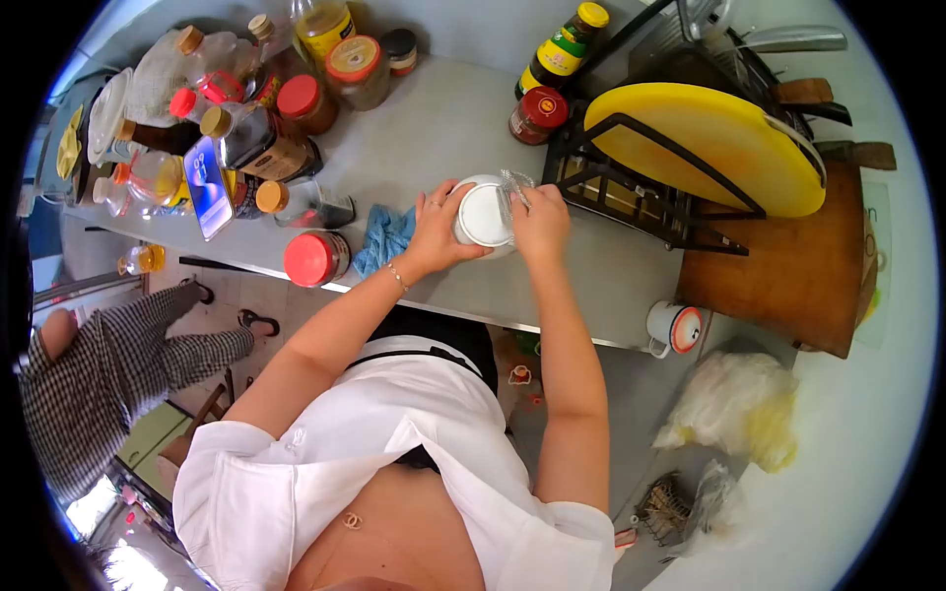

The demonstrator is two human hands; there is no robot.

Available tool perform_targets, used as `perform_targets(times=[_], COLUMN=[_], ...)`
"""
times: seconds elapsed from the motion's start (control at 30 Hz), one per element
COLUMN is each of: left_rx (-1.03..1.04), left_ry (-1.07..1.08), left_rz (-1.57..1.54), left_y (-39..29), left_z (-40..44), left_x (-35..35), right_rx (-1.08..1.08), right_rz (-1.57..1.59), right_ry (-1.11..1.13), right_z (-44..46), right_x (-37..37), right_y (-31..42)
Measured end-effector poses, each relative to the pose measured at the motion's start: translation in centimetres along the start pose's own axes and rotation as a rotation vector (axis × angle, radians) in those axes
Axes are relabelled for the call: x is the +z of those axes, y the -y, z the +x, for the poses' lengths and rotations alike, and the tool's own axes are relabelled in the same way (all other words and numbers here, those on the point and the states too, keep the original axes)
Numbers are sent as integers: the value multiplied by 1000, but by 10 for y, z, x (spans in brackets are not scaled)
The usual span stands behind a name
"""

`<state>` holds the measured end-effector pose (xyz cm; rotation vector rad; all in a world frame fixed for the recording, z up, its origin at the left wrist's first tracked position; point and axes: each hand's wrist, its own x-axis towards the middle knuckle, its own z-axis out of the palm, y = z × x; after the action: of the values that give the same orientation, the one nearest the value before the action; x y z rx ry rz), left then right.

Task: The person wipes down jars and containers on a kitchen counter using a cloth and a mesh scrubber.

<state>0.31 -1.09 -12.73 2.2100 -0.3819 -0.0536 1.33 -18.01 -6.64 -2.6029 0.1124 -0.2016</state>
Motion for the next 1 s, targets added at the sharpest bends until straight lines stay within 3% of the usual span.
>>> perform_targets(times=[0.13,0.23,0.4,0.53,0.63,0.7,0.77,0.87,1.0], left_rx=[-36,-42,-29,-41,-31,-28,-38,-40,-24], left_ry=[19,20,40,21,17,13,13,21,-8], left_rz=[-48,-56,-25,-43,-43,-54,-62,-35,-41], left_y=[0,2,-3,-2,-1,0,1,0,4], left_z=[-1,1,-1,-3,-1,-1,1,-3,-2], left_x=[-1,0,-6,-4,-4,-2,-1,-4,2], right_rx=[-73,-32,75,-14,216,-8,-69,107,-100], right_rz=[166,91,64,-26,70,-60,22,87,18], right_ry=[154,215,105,114,225,126,177,181,201], right_z=[1,11,17,19,36,28,23,33,35], right_x=[2,1,8,16,-1,6,11,2,-1], right_y=[20,29,19,21,3,10,28,-7,5])
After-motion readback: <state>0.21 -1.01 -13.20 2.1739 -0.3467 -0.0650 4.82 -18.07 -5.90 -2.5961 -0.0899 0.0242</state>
